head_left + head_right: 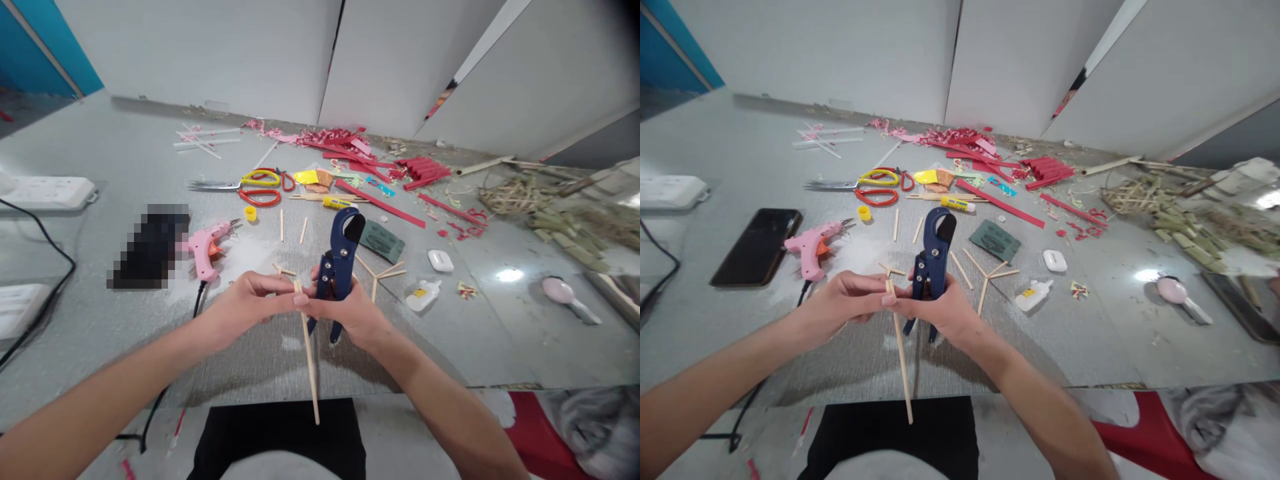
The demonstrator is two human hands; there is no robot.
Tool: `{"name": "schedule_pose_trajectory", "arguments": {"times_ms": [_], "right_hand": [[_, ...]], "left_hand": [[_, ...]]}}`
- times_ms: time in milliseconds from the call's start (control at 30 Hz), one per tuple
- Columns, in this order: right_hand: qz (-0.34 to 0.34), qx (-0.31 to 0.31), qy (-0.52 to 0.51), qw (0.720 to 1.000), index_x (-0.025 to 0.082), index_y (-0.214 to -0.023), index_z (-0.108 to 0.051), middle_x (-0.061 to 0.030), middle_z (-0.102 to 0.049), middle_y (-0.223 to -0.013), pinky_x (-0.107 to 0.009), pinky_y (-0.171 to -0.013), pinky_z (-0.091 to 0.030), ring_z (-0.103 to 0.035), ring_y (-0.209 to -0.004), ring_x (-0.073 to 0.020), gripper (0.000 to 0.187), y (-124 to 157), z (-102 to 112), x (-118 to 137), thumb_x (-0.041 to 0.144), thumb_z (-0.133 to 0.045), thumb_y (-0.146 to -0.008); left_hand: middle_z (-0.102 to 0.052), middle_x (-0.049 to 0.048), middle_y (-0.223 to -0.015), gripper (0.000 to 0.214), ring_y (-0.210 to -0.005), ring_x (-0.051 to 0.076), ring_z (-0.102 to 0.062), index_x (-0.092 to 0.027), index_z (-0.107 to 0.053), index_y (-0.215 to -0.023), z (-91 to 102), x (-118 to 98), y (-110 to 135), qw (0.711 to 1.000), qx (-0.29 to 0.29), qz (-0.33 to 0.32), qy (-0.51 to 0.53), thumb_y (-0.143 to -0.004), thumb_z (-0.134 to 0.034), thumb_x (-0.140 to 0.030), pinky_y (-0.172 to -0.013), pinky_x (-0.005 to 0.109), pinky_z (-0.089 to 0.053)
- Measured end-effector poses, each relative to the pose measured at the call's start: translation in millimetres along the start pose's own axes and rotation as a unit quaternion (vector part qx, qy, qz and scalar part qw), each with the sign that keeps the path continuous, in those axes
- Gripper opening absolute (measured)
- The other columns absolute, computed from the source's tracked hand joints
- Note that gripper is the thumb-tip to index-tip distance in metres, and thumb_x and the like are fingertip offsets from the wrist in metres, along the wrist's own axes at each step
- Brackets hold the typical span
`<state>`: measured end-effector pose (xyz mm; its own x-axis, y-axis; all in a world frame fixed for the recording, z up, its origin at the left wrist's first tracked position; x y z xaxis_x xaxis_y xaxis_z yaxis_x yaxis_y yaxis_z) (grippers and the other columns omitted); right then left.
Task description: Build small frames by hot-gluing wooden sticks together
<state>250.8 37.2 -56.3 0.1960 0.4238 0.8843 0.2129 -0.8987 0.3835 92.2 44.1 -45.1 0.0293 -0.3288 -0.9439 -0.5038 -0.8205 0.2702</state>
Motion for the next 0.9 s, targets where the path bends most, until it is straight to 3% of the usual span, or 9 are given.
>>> {"name": "schedule_pose_trajectory", "arguments": {"times_ms": [67, 167, 300, 500, 667, 900], "right_hand": [[-0.005, 0.03, -0.016, 0.999, 0.026, -0.099, -0.063, 0.0091, -0.068, -0.071, -0.028, -0.063, -0.056, -0.066, -0.059, -0.012, 0.064, 1.2, -3.9, 1.2, 0.027, -0.104, -0.05], [-0.031, 0.08, -0.048, 0.995, 0.026, -0.1, -0.062, 0.0115, -0.064, -0.064, -0.025, -0.059, -0.052, -0.061, -0.054, -0.0096, 0.064, 3.9, -13.1, 0.5, 0.029, -0.104, -0.052], [-0.06, 0.09, -0.061, 0.992, 0.024, -0.098, -0.061, 0.011, -0.063, -0.063, -0.025, -0.056, -0.05, -0.059, -0.053, -0.0097, 0.066, 5.1, -18.7, -2.0, 0.031, -0.105, -0.05], [-0.054, 0.103, -0.052, 0.992, 0.023, -0.098, -0.061, 0.0098, -0.066, -0.067, -0.025, -0.058, -0.052, -0.062, -0.056, -0.0104, 0.068, 4.0, -20.0, -2.9, 0.027, -0.106, -0.047], [-0.035, 0.125, -0.057, 0.99, 0.024, -0.1, -0.061, 0.0105, -0.067, -0.069, -0.026, -0.062, -0.053, -0.062, -0.057, -0.0102, 0.066, 6.9, -20.7, -1.5, 0.022, -0.105, -0.05], [-0.034, 0.152, -0.07, 0.985, 0.023, -0.096, -0.061, 0.0093, -0.069, -0.069, -0.023, -0.06, -0.052, -0.061, -0.057, -0.0094, 0.061, 10.0, -24.2, -1.0, 0.016, -0.103, -0.052]], "left_hand": [[-0.078, 0.0023, -0.082, 0.024, -0.055, 0.008, -0.04, -0.03, -0.088, -0.106, -3.7, 0.4, -0.6, 0.999, 0.049, 0.007, 0.009, -0.083, -0.087, -0.038, -0.047, 0.021, -0.025], [-0.081, 0.0045, -0.089, 0.023, -0.065, 0.012, -0.058, -0.029, -0.088, -0.105, -9.2, -5.0, -2.0, 0.993, 0.114, -0.022, 0.013, -0.084, -0.088, -0.037, -0.054, 0.022, -0.04], [-0.083, 0.0057, -0.095, 0.013, -0.086, 0.017, -0.073, -0.027, -0.089, -0.098, -10.1, -10.1, -4.7, 0.989, 0.133, -0.06, 0.027, -0.085, -0.088, -0.031, -0.076, 0.026, -0.055], [-0.08, 0.0048, -0.086, 0.016, -0.08, 0.015, -0.072, -0.027, -0.089, -0.1, -8.0, -9.7, -5.1, 0.986, 0.146, -0.072, 0.04, -0.084, -0.089, -0.026, -0.074, 0.023, -0.056], [-0.071, 0.0013, -0.072, 0.021, -0.063, 0.009, -0.054, -0.025, -0.089, -0.095, -4.9, -10.8, -5.3, 0.984, 0.153, -0.095, 0.014, -0.076, -0.096, -0.03, -0.058, 0.018, -0.045], [-0.075, 0.0045, -0.076, 0.014, -0.068, 0.012, -0.062, -0.027, -0.09, -0.093, -3.4, -7.2, -6.0, 0.982, 0.15, -0.114, 0.014, -0.079, -0.094, -0.028, -0.064, 0.022, -0.05]]}}
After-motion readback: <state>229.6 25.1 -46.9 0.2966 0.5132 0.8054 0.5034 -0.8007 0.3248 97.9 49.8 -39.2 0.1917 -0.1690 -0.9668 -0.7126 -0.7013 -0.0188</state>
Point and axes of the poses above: each hand's wrist, its own y-axis away from the middle knuckle, its own z-axis out of the back of the hand, x = y × z, the point moved 7 cm from there along -y, towards the middle knuckle
